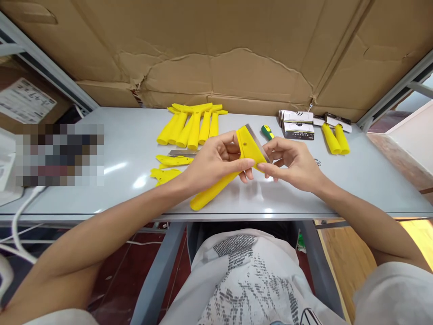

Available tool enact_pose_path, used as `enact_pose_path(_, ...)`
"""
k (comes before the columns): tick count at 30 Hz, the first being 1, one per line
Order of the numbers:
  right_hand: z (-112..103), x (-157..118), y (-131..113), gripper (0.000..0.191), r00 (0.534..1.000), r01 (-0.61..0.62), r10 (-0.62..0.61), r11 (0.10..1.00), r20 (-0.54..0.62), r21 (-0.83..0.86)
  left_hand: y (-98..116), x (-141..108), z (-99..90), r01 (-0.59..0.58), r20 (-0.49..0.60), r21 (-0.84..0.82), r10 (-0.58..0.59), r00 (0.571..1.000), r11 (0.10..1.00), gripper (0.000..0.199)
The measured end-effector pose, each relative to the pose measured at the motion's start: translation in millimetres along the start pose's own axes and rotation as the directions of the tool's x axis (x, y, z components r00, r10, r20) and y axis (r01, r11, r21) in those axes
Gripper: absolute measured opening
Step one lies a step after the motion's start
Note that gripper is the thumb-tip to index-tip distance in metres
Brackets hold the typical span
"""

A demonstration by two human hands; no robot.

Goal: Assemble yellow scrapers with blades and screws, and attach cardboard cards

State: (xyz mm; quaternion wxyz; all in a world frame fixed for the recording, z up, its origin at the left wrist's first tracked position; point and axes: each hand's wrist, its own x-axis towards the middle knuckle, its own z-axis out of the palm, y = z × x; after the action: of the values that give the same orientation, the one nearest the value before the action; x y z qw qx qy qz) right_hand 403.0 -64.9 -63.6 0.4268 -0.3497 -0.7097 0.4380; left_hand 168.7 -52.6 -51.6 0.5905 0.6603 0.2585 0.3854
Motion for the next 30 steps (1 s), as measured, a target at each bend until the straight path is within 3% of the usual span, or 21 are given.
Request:
enact_pose_path(6, 6.1, -4.1, -3.3, 0.035, 0.993, 0.11, -0.111, 0.994, -0.051, -0.022, 11.3, -11.0, 7.7, -0.126, -0.059, 0.157, 0.137, 0.989, 0.979, 0.032)
enact_pose_path(10, 9.3, -4.7, -1.1, 0.033, 0.987, 0.159, -0.16, 0.986, -0.017, -0.057, 9.9, -10.5, 7.1, -0.182, -0.046, 0.211, 0.195, 0.98, 0.96, 0.03)
enact_pose_path(13, 12.9, -6.2, 2.5, 0.027, 0.953, 0.282, -0.295, 0.946, -0.067, -0.158, 3.5, -8.7, 2.9, -0.283, -0.029, 0.302, 0.306, 0.952, 0.91, 0.027)
enact_pose_path(16, 16.7, -7.6, 5.9, 0.018, 0.832, 0.471, -0.542, 0.803, -0.119, -0.365, -3.8, -8.8, -1.7, -0.44, -0.001, 0.514, 0.513, 0.858, 0.736, 0.022)
enact_pose_path(19, 18.4, -7.1, 9.1, 0.01, 0.729, 0.563, -0.677, 0.678, -0.103, -0.472, -10.9, -8.7, -4.3, -0.52, 0.076, 0.663, 0.643, 0.763, 0.538, 0.017)
enact_pose_path(25, 15.4, -1.6, 19.0, 0.01, 0.701, 0.523, -0.709, 0.587, -0.08, -0.618, -31.2, 5.1, -11.4, -0.6, 0.188, 0.752, 0.783, 0.592, 0.273, 0.025)
enact_pose_path(30, 14.5, 2.6, 28.4, 0.009, 0.655, 0.535, -0.755, 0.486, -0.024, -0.692, -39.2, 10.1, -18.5, -0.605, 0.21, 0.765, 0.804, 0.556, 0.219, 0.023)
